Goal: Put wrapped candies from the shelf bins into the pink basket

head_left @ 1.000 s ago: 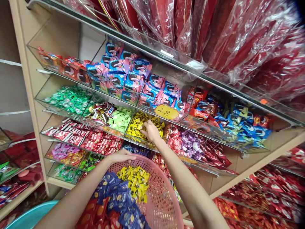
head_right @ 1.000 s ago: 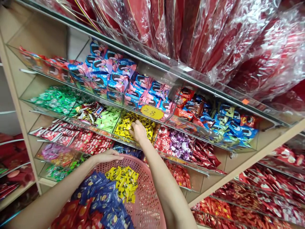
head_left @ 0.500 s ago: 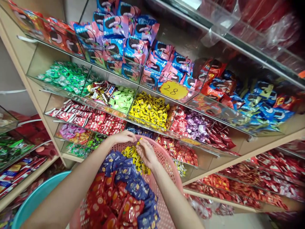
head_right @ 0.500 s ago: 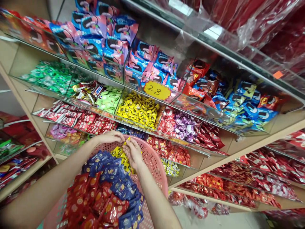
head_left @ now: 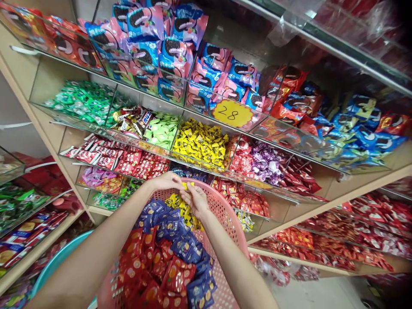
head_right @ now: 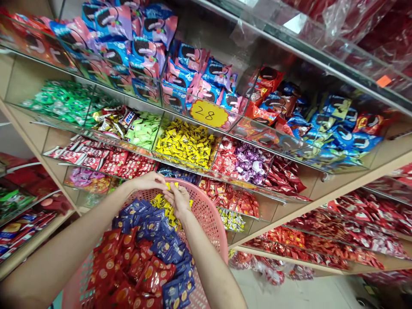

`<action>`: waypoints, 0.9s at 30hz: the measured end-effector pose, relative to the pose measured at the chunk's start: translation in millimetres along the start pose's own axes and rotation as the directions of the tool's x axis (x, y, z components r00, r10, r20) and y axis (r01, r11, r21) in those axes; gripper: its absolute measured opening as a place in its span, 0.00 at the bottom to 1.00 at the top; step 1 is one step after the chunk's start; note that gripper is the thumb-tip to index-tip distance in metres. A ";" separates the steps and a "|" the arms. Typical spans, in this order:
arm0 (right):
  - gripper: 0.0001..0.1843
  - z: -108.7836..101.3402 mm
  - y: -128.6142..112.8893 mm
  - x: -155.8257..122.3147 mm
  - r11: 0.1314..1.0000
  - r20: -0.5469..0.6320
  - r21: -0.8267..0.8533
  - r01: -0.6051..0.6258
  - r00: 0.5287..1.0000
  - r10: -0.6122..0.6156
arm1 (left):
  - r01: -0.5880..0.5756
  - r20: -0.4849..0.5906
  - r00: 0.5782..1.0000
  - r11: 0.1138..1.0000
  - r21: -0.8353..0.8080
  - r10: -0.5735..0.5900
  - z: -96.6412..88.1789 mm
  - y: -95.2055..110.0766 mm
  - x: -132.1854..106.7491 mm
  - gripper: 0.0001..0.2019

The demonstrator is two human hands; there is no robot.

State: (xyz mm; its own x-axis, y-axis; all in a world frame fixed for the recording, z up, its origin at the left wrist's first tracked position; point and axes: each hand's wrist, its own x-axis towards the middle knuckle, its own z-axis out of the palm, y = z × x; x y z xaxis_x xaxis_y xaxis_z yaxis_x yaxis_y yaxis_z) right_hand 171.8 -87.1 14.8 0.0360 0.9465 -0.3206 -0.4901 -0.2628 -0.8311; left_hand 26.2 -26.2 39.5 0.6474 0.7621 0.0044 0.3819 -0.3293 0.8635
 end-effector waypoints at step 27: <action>0.14 -24.3 -8.2 -6.1 0.854 0.149 -0.372 0.363 0.932 -0.331 | -0.008 0.061 0.998 1.000 -0.009 0.008 -2.6 2.6 -0.7 0.14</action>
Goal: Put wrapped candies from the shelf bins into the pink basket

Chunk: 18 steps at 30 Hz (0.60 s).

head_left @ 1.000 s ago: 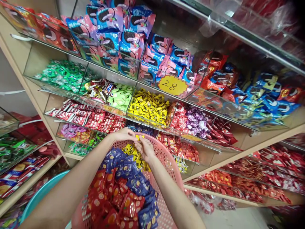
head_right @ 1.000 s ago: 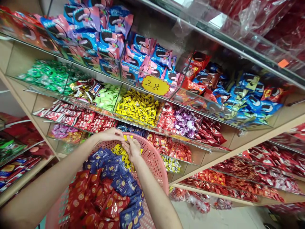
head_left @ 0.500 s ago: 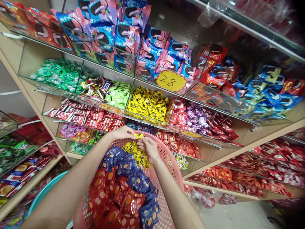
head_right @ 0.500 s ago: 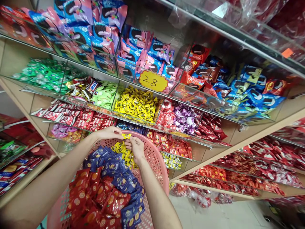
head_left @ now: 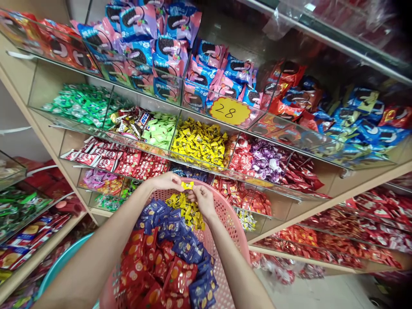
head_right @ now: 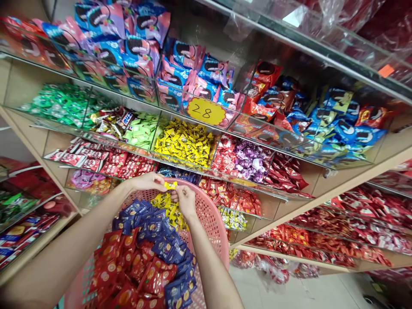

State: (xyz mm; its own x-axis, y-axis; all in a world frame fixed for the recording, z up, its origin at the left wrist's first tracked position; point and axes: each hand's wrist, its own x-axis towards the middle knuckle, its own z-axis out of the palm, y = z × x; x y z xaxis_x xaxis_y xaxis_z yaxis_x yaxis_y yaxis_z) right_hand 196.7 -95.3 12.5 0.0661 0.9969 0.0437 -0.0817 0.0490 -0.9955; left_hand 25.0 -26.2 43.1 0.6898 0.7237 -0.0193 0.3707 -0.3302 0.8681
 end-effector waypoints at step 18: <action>0.15 2.3 1.3 1.8 0.995 0.026 0.098 -0.034 0.999 0.031 | -0.029 0.026 0.999 0.990 0.138 0.026 -0.8 6.8 -0.9 0.14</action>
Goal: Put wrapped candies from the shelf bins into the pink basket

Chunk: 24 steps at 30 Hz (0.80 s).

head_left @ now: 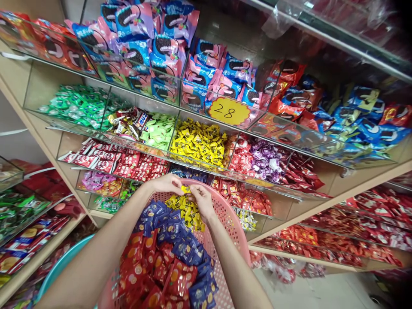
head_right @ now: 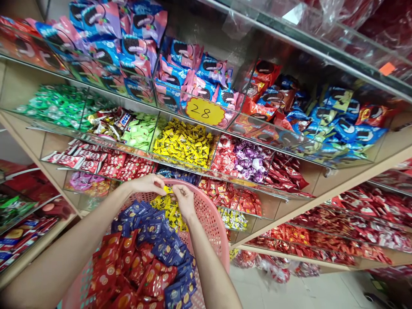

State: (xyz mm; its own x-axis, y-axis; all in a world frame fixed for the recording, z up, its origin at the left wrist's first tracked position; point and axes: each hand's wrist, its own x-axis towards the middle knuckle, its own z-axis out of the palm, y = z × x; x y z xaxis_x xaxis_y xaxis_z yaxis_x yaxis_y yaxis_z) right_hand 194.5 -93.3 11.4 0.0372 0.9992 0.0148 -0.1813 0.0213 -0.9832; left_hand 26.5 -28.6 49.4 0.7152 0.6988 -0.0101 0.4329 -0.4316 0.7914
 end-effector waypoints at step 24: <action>0.13 0.6 -5.6 -5.1 0.975 -0.053 0.158 -0.155 0.985 0.165 | 0.001 -0.048 0.999 0.992 -0.128 -0.007 1.4 1.4 -1.5 0.11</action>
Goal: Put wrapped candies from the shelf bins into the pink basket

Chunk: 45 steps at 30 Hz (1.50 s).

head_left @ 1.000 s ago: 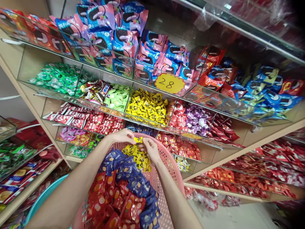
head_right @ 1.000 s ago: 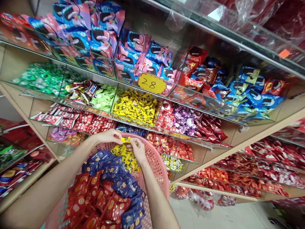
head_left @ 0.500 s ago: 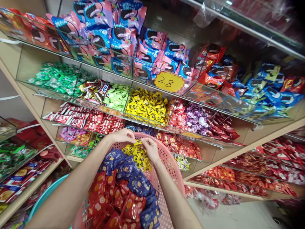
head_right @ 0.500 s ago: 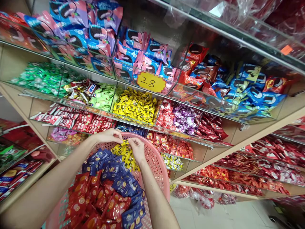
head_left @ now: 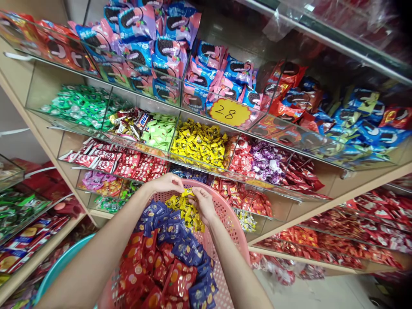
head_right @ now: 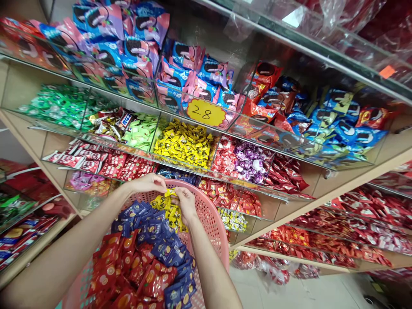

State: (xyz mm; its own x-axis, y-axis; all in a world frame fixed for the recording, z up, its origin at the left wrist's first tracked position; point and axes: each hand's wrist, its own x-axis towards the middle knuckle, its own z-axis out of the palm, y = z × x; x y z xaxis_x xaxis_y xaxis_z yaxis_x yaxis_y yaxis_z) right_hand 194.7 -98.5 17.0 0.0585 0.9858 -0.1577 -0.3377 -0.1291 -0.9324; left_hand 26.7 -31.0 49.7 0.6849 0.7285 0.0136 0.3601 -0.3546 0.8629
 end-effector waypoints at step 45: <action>0.13 -3.3 21.4 37.0 0.688 0.087 -0.700 0.191 0.979 -0.183 | 0.062 0.026 0.998 0.998 0.005 -0.062 0.3 2.2 3.0 0.19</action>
State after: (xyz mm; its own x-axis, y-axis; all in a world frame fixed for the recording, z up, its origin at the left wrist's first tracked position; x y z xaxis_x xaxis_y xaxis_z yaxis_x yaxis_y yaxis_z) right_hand 192.7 -65.2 -9.8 0.0369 0.9983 0.0445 0.4365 0.0240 -0.8994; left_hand 29.7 -29.8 51.4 0.6774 0.7337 -0.0534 0.4050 -0.3113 0.8597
